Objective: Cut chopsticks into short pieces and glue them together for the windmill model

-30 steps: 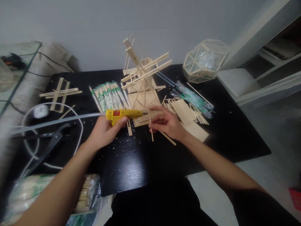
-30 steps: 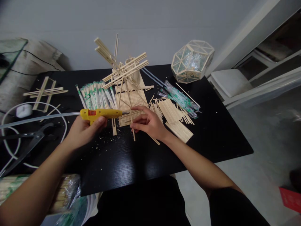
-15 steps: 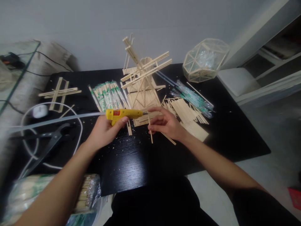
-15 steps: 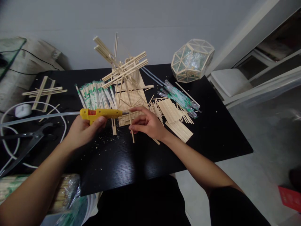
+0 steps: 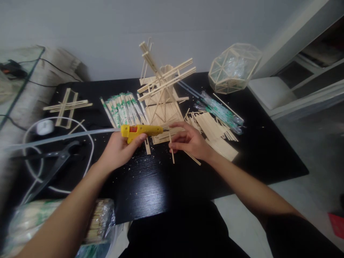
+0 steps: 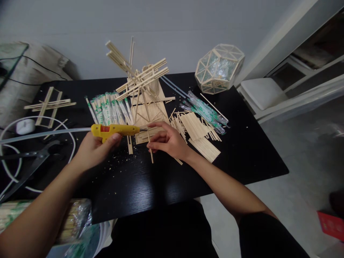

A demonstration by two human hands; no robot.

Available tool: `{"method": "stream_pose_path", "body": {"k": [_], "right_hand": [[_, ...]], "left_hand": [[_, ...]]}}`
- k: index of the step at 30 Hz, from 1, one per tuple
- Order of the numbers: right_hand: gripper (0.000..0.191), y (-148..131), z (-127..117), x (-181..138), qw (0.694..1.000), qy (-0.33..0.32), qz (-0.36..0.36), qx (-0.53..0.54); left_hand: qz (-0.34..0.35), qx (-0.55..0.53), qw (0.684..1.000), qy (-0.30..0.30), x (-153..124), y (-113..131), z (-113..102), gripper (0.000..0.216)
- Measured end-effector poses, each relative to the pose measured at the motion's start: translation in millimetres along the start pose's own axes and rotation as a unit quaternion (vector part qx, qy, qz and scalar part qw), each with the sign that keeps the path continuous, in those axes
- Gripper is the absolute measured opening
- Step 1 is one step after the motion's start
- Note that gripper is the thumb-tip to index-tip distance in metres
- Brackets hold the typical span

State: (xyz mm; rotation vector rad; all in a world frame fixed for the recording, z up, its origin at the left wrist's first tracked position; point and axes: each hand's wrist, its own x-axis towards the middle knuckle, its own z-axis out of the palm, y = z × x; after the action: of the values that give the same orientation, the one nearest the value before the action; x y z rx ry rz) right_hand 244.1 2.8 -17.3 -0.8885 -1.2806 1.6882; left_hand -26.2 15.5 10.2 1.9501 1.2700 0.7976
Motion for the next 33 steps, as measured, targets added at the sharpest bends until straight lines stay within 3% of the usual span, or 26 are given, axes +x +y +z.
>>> {"method": "stream_pose_path", "body": {"k": [17,33], "right_hand": [[0.061,1.9,-1.5,-0.3,1.0,-0.015,-0.006,0.001],[0.057,-1.7,-0.7,0.4,0.999,0.003,-0.027,0.018]], "left_hand": [[-0.01,0.027,0.999,0.015,-0.6,0.4,-2.0,0.048],[-0.048,0.01,0.998,0.035,-0.6,-4.7,-1.5,0.036]]}}
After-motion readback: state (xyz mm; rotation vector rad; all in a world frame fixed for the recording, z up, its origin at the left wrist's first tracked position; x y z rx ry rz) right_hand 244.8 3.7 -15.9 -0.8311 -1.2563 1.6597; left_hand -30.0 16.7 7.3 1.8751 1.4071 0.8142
